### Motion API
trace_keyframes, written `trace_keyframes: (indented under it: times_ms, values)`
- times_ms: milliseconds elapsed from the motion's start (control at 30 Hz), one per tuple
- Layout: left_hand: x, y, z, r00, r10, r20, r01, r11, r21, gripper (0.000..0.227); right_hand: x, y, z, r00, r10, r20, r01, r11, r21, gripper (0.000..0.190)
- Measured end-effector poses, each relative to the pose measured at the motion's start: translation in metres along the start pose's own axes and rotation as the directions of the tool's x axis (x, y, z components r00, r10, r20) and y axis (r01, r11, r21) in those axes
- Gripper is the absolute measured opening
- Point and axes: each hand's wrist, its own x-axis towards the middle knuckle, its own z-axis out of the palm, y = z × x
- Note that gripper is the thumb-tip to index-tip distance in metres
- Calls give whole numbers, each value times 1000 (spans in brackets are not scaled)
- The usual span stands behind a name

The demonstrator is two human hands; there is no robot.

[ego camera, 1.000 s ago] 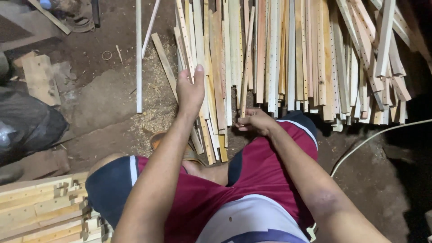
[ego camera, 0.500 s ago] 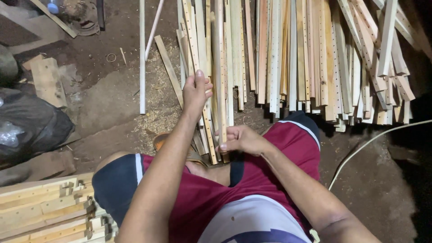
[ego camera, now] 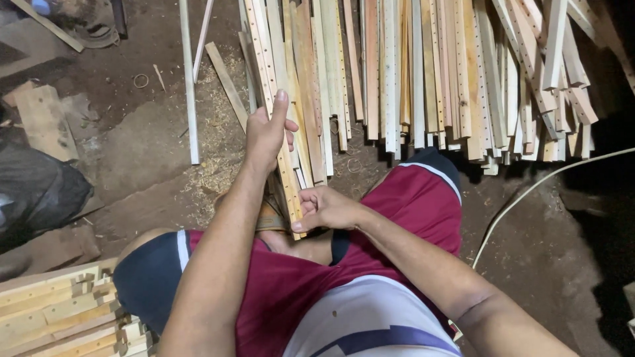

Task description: The person sits on the floor and repeatedly picks up thin wooden strips with pre-drilled holes, inspects them, and places them into a growing stack. The person handles the strips one by one, occasionally adjusting the pile.

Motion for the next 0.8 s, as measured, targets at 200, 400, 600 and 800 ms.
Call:
trace_keyframes:
  times_ms: [200,400,600,800]
  values:
    - [10,8,-9,984,93,-152,-99,994,-34,40,-2,-67,-24,914,-77,-399,-7,978,-207,23]
    - [-5,30,-16,980,69,-188,-86,993,-84,29,122,65,-256,534,-256,-806,-567,599,-566,29]
    - [-4,27,-18,983,1,-185,-16,997,-77,28,108,26,-261,570,-194,-798,-476,713,-514,13]
    - [11,14,-18,995,-36,-98,23,992,-124,31,0,-57,-101,766,84,-638,-14,993,115,32]
